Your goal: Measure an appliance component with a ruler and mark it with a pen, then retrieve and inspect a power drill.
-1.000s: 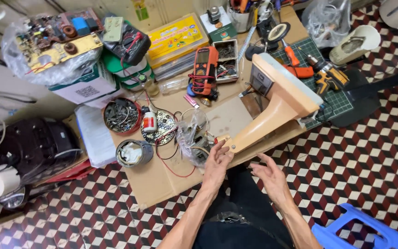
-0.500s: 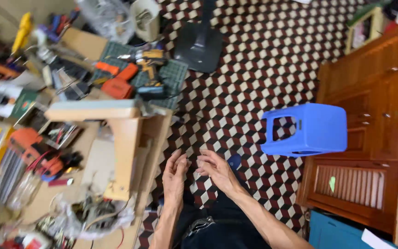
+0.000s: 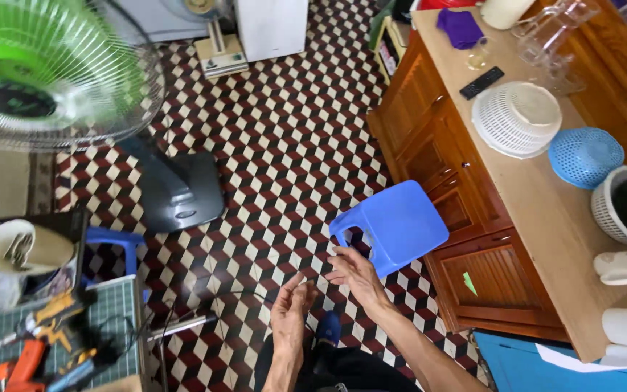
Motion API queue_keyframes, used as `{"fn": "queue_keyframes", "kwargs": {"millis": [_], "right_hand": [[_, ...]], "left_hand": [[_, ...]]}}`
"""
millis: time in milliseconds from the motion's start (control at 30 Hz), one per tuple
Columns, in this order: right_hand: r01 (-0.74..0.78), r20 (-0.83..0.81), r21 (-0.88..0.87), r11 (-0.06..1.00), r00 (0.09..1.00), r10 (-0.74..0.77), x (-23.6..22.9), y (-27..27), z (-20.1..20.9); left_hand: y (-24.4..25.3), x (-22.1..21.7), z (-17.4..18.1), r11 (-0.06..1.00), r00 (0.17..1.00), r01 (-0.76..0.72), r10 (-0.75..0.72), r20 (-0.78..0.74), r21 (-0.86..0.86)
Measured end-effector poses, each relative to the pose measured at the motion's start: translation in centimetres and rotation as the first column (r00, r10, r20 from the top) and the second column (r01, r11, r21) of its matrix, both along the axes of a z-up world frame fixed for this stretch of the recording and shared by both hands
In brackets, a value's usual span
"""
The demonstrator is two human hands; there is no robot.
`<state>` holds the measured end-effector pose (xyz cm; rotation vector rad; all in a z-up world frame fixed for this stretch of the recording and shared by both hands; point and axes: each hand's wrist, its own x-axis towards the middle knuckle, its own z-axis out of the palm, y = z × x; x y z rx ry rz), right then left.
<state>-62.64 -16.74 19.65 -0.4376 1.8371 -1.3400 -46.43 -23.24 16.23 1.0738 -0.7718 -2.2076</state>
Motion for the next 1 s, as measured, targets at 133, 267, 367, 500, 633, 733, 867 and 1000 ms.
{"fn": "queue_keyframes", "kwargs": {"millis": [133, 267, 367, 500, 633, 733, 867, 1000], "right_hand": [[0.162, -0.009, -0.084, 0.983, 0.987, -0.163, -7.1, -2.6, -1.1], [0.266, -0.058, -0.122, 0.956, 0.96, -0.274, -14.4, -6.9, 0.4], [0.388, -0.097, -0.177, 0.905, 0.908, -0.408, -21.8, -10.2, -0.3], [0.576, -0.029, -0.184, 0.796, 0.806, -0.591, -31.0, -14.0, -0.5], [0.664, -0.123, -0.021, 0.748, 0.74, -0.661, -36.8, -16.3, 1.9], [0.665, -0.132, -0.176, 0.726, 0.715, -0.687, -42.4, -17.0, -0.5], [0.716, -0.118, -0.185, 0.674, 0.664, -0.738, -48.3, -18.6, -0.3], [0.705, -0.206, -0.189, 0.683, 0.652, -0.73, -54.9, -19.4, -3.0]], "left_hand": [[-3.2, -7.1, 0.5, 0.992, 0.991, 0.129, -0.129, 0.025, 0.006], [-8.1, -15.6, -1.2, 0.975, 0.975, 0.221, -0.222, -0.004, -0.027], [-12.8, -21.3, -0.7, 0.946, 0.947, 0.318, -0.32, -0.027, -0.067], [-20.2, -27.1, 0.9, 0.872, 0.878, 0.479, -0.479, 0.023, -0.102], [-26.9, -32.1, 1.7, 0.806, 0.812, 0.584, -0.58, 0.071, -0.098], [-31.1, -36.5, 1.7, 0.774, 0.78, 0.625, -0.621, 0.074, -0.101], [-34.0, -42.2, 1.6, 0.715, 0.723, 0.691, -0.679, 0.129, -0.112], [-35.5, -48.4, -1.7, 0.656, 0.674, 0.738, -0.728, 0.126, -0.16]]}}
